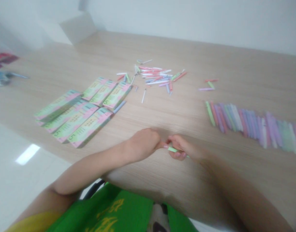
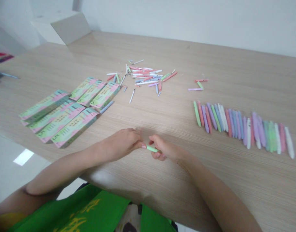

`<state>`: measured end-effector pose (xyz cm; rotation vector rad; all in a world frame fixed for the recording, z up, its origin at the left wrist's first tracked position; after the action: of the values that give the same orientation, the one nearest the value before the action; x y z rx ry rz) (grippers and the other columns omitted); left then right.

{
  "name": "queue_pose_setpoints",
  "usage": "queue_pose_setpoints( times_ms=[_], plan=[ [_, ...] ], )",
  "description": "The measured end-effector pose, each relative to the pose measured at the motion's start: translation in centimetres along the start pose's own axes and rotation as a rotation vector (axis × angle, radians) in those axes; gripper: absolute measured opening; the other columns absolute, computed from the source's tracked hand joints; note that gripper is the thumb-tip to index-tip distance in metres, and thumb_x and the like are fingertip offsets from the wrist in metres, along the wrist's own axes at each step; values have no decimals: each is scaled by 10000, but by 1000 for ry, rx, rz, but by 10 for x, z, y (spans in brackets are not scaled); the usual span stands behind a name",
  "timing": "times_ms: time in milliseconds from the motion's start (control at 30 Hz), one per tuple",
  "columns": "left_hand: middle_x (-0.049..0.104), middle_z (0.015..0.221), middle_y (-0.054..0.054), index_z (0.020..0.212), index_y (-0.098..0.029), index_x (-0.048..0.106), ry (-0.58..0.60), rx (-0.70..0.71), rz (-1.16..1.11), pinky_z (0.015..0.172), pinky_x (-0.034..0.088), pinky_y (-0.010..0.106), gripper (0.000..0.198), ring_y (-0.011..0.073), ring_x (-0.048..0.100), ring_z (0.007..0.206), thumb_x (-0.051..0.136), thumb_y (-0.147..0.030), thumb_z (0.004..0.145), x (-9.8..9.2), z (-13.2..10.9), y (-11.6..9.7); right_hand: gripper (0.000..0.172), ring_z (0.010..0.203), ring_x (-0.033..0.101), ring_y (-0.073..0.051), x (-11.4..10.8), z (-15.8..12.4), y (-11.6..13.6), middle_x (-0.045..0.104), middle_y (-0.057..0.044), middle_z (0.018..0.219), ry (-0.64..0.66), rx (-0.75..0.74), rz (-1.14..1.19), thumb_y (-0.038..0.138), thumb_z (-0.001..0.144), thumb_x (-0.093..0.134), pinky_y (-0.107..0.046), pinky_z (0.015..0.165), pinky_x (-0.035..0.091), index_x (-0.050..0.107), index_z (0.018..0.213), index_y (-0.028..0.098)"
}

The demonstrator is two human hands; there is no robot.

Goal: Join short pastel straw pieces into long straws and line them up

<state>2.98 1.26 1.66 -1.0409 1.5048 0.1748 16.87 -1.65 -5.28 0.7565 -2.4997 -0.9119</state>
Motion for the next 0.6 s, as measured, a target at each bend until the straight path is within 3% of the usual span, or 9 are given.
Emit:
queue_pose_setpoints(
  times_ms=[133,300,433,500,600],
  plan=[
    [695,754,86,795,-150,683,80,-34,110,716,489,314,141,239,676,787,584,-231,853,2,-2,6,310,396,95,-62,5,1,-3,260,101,459,82,60,120,491,904,163,-219,427,39,332,900,230],
    [684,705,55,738,-170,655,-24,-121,43,646,475,295,117,225,669,722,607,-240,817,19,7,-2,356,417,98,-61,10,0,5,240,81,481,106,-41,97,435,900,175,-238,421,46,423,799,201],
    [682,694,68,641,-146,597,-25,-109,-120,649,474,295,172,225,670,716,579,-187,807,41,14,-12,443,414,127,-54,12,-2,7,297,56,496,164,-53,115,434,897,134,-230,408,54,441,693,189],
    [700,753,57,733,-140,603,-62,-83,-323,664,480,267,69,196,672,731,626,-186,780,42,14,-15,505,409,141,-45,11,-4,8,355,42,502,187,-65,124,481,908,106,-221,404,50,435,666,184],
    [717,935,65,1065,-132,545,-78,3,-626,694,492,224,333,161,677,822,675,-250,782,31,10,-18,571,401,148,-34,8,-12,14,367,49,502,241,-118,138,572,915,88,-207,399,44,445,703,179]
  ],
)
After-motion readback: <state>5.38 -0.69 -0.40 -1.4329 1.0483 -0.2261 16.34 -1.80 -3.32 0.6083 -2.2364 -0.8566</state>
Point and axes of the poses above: each hand's wrist, its own z-axis towards the middle knuckle, its own x-axis out of the palm, y = z × x, the point moved 4 cm from there along z, towards the middle knuckle
